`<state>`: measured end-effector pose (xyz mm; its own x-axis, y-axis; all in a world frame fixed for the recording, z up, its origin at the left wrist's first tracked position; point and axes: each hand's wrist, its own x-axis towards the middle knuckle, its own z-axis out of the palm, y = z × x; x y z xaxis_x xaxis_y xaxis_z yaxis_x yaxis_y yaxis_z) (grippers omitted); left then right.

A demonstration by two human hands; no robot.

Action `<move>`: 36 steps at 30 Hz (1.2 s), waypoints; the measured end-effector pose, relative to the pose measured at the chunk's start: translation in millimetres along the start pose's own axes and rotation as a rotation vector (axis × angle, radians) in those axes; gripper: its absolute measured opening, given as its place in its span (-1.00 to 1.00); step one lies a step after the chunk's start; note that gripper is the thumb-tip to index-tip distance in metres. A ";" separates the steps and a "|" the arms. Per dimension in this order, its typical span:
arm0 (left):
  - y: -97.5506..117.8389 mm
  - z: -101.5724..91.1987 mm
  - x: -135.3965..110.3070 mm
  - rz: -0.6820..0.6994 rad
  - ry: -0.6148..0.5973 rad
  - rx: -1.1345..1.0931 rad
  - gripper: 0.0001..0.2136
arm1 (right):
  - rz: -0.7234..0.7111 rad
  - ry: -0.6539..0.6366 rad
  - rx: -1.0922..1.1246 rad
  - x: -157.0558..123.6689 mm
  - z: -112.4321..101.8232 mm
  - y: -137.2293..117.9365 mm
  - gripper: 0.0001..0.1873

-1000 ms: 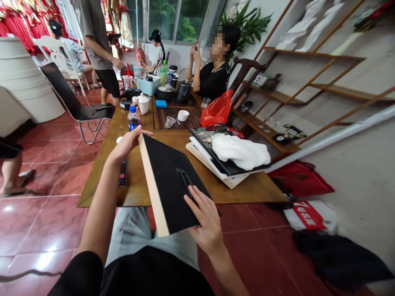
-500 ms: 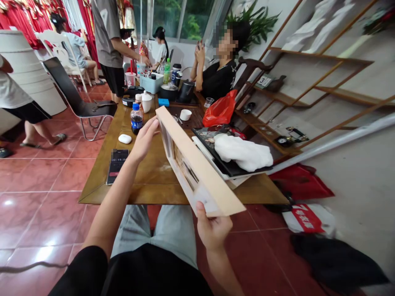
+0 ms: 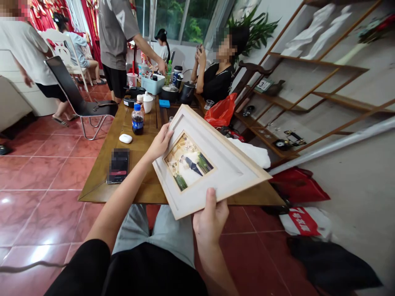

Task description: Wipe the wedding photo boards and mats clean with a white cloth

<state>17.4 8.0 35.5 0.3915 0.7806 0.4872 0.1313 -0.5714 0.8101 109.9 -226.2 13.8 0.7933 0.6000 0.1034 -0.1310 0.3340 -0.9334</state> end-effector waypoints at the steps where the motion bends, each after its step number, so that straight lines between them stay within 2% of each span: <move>1: 0.0 1.0 0.3 -0.015 -0.007 0.028 -0.62 | 0.030 -0.004 0.032 -1.4 2.8 -1.3 -0.37; 5: 4.0 0.0 0.7 -0.076 -0.081 0.131 -0.63 | 0.100 -0.015 0.067 -10.6 7.8 0.6 -0.33; 13: 2.3 -3.4 0.6 -0.123 -0.271 0.311 -0.62 | 0.213 -0.052 0.119 -37.2 1.2 19.2 -0.36; 19: -6.4 0.6 -1.3 -0.154 -0.430 0.524 -0.65 | 0.321 -0.081 0.018 -53.2 -15.7 38.7 -0.44; 26: -3.2 9.6 -6.5 -0.171 -0.616 0.757 -0.67 | 0.394 -0.146 -0.058 -63.2 -34.3 61.5 -0.48; 36: -13.2 16.7 -4.5 -0.144 -0.624 0.847 -0.68 | 0.287 -0.260 -0.216 -55.4 -42.1 71.0 -0.60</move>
<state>29.1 7.8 17.1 0.6883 0.7242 -0.0431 0.7110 -0.6615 0.2386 81.6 -266.3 -72.7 0.5634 0.8184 -0.1130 -0.1750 -0.0154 -0.9844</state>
